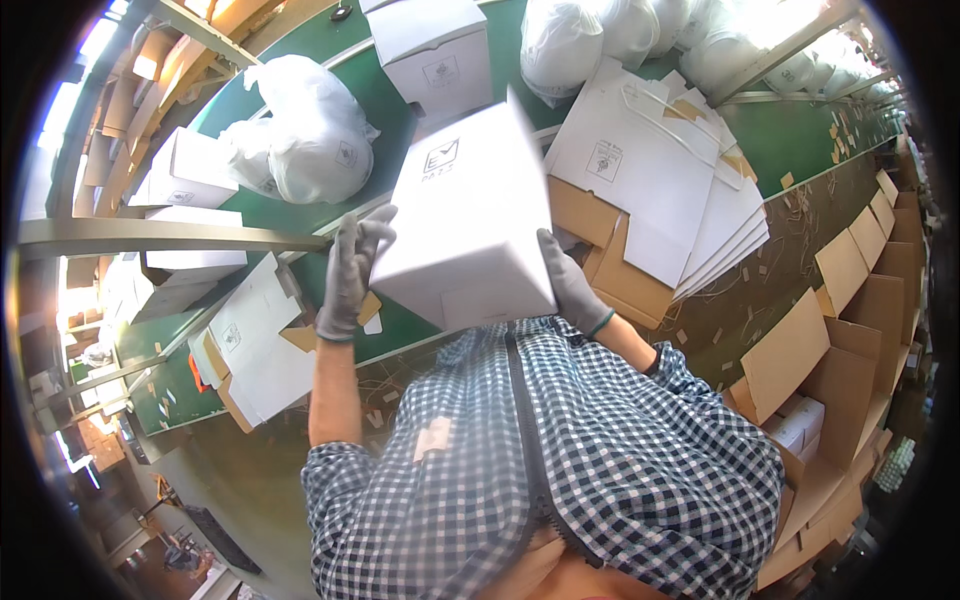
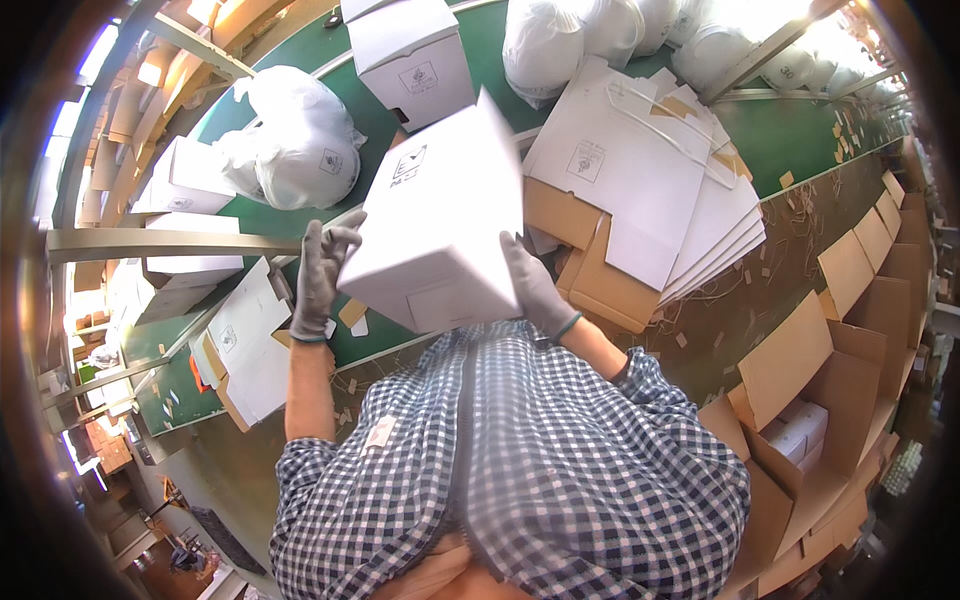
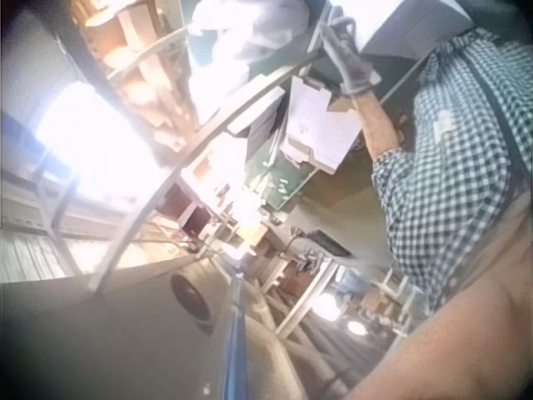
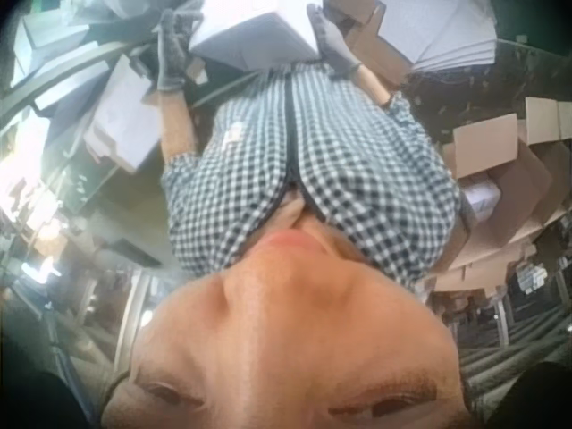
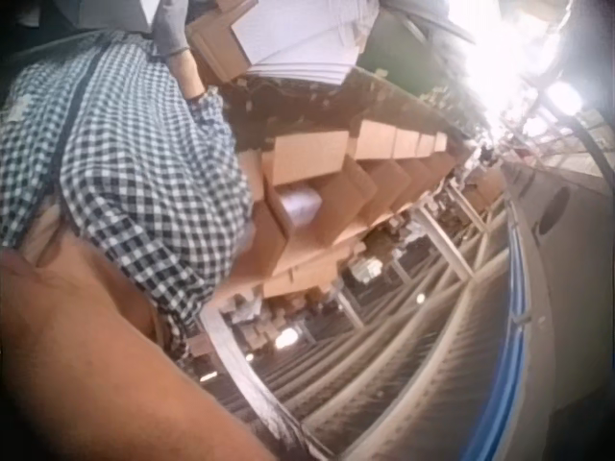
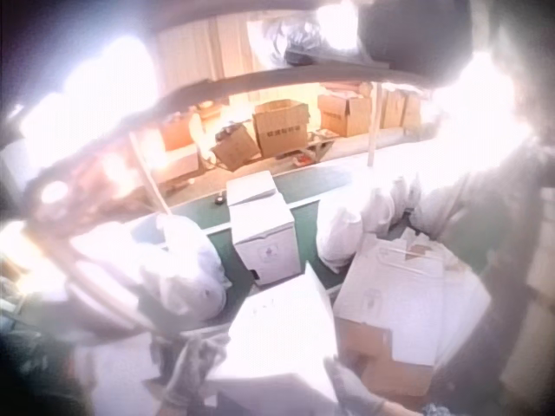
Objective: The person walks to a conveyor belt and assembles white cardboard boxes by folding flat sheets into shape and inserting them into larger boxes. The person repeatedly picks up flat sheets, folds them, and places them into boxes on the belt.
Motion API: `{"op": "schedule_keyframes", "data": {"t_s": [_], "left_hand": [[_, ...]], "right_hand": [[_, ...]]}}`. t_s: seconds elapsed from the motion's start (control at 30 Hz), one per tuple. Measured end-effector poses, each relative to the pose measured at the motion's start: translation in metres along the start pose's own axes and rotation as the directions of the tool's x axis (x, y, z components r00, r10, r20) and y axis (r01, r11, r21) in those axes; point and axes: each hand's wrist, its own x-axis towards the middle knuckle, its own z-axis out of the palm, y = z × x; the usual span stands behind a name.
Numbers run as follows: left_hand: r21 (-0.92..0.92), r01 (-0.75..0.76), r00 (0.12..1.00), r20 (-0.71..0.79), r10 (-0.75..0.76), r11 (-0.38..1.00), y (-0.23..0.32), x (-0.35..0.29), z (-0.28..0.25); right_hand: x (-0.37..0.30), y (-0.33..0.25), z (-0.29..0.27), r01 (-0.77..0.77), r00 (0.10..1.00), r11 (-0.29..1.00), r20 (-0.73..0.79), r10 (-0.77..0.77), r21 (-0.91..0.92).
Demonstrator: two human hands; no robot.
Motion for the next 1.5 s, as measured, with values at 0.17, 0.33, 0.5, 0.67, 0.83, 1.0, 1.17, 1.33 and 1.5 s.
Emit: {"op": "schedule_keyframes", "data": {"t_s": [0.17, 0.33, 0.5, 0.67, 0.83, 1.0, 1.17, 1.33, 1.5], "left_hand": [[0.309, -0.124, 0.983, 0.17, 0.073, 0.943, -0.018, -0.009, -0.02], [0.289, -0.125, 0.992, 0.028, 0.122, 0.949, -0.046, 0.0, -0.037], [0.236, 0.034, 0.942, 0.316, -0.109, 0.971, -0.028, 0.004, -0.039], [0.55, -0.24, 0.921, 0.389, 0.009, 0.8, -0.036, 0.03, -0.039], [0.585, -0.151, 0.723, -0.484, 0.493, 0.797, -0.034, 0.106, -0.097], [0.799, 0.246, 0.491, -0.59, 0.641, 0.548, -0.032, 0.172, -0.164], [0.904, -0.065, 0.494, -0.339, 0.8, 0.423, -0.03, 0.099, -0.127], [0.7, -0.222, 0.859, -0.189, 0.475, 0.679, 0.073, -0.05, -0.108], [0.582, -0.536, 0.763, 0.024, 0.646, 0.612, 0.086, -0.076, -0.072]], "right_hand": [[-0.024, 0.009, 0.019, 0.388, 0.905, 0.715, 0.094, -0.414, -0.582], [-0.005, 0.003, -0.007, 0.797, 0.537, 0.233, 0.478, -0.695, -0.557], [0.038, -0.05, -0.052, 0.626, 0.779, 0.751, 0.208, -0.591, -0.211], [0.047, -0.096, -0.076, 0.209, 0.96, 0.795, -0.033, -0.276, -0.569], [0.042, -0.095, -0.051, 0.314, 0.874, 0.786, -0.161, -0.458, -0.533], [0.065, -0.116, -0.014, 0.313, 0.809, 0.731, -0.234, -0.54, -0.606], [0.078, -0.142, 0.004, 0.257, 0.719, 0.487, -0.172, -0.674, -0.835], [0.08, -0.147, 0.017, 0.383, 0.712, 0.309, 0.065, -0.7, -0.871], [0.078, -0.135, 0.016, 0.453, 0.795, 0.392, 0.164, -0.584, -0.801]]}}
